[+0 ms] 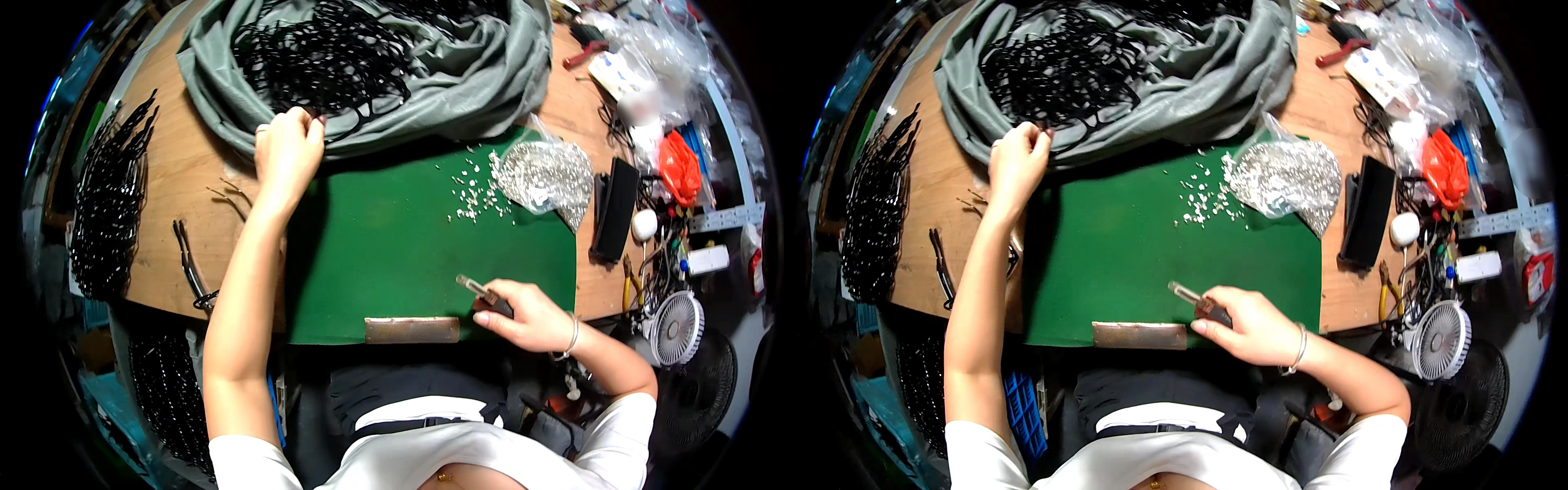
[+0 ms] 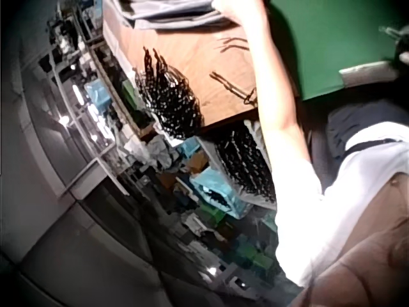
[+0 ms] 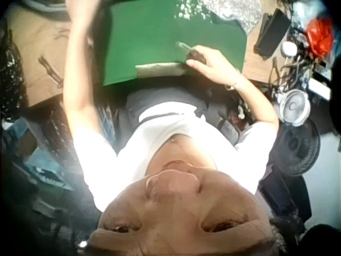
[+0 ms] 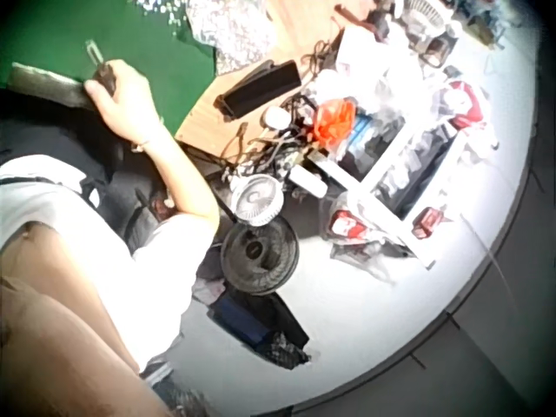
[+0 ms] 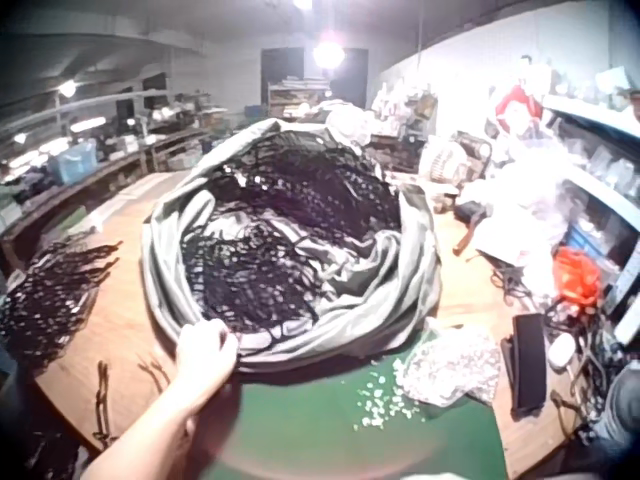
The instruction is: The person repeatedly picks up black eyeglass frames from a pile and uses pliers to press or adjust the bridge area. Finished frames are placed on the table. The workspace includes a green mat, loose screws, and a small fan.
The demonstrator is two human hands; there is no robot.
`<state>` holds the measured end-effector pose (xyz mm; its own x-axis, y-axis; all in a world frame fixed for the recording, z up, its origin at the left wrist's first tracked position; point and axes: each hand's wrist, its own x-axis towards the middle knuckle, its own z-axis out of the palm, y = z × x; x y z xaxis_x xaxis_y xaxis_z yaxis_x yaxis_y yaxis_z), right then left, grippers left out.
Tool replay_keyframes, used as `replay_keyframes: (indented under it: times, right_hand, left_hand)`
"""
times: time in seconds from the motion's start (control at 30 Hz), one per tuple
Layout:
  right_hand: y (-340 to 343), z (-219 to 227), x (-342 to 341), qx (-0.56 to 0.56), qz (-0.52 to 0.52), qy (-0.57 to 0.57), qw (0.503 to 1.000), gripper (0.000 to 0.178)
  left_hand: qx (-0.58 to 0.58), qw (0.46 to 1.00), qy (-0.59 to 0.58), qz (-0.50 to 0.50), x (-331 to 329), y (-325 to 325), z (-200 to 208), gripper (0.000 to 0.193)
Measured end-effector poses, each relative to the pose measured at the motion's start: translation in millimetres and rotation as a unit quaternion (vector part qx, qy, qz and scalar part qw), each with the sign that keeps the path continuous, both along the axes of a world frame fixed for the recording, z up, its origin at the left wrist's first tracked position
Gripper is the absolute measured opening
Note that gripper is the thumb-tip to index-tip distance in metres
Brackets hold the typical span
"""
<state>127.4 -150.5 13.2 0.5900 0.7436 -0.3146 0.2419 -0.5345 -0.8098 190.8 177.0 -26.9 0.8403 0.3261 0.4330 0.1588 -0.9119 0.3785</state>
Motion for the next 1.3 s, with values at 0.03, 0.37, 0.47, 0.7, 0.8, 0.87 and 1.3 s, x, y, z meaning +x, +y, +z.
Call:
replay_keyframes:
  times: [0.03,0.37,0.47,0.7,0.8,0.87,1.3]
  right_hand:
    - [-3.1,-2.4,2.4,0.004,-0.009,0.001,1.0,0.021]
    - [23.3,-31.0,34.1,-0.125,0.012,-0.454,0.882,0.034]
    - [11.0,-28.5,15.8,-0.116,0.036,-0.44,0.89,0.034]
    - [2.7,-21.9,37.0,-0.065,-0.059,-0.276,0.957,0.019]
    - [9.2,-38.4,45.9,-0.097,-0.098,-0.196,0.971,0.014]
    - [9.5,-40.1,44.3,-0.079,-0.103,-0.216,0.968,0.014]
    - [16.3,-37.0,42.3,-0.105,-0.035,-0.218,0.97,0.014]
  left_hand:
    - [-0.028,0.999,-0.002,-0.025,-5.5,-5.0,7.8,0.025]
    - [-0.637,0.748,-0.013,-0.186,-112.6,-77.8,92.9,0.015]
    - [-0.752,0.637,-0.075,-0.151,-161.0,-83.5,98.4,0.05]
    - [-0.638,0.76,0.065,-0.103,-181.9,-131.6,50.8,0.07]
    - [-0.646,0.751,0.023,-0.137,-179.0,-144.9,44.7,0.078]
    - [-0.646,0.746,0.02,-0.162,-178.1,-141.7,42.5,0.084]
    - [-0.591,0.768,0.006,-0.248,-167.1,-138.7,38.4,0.088]
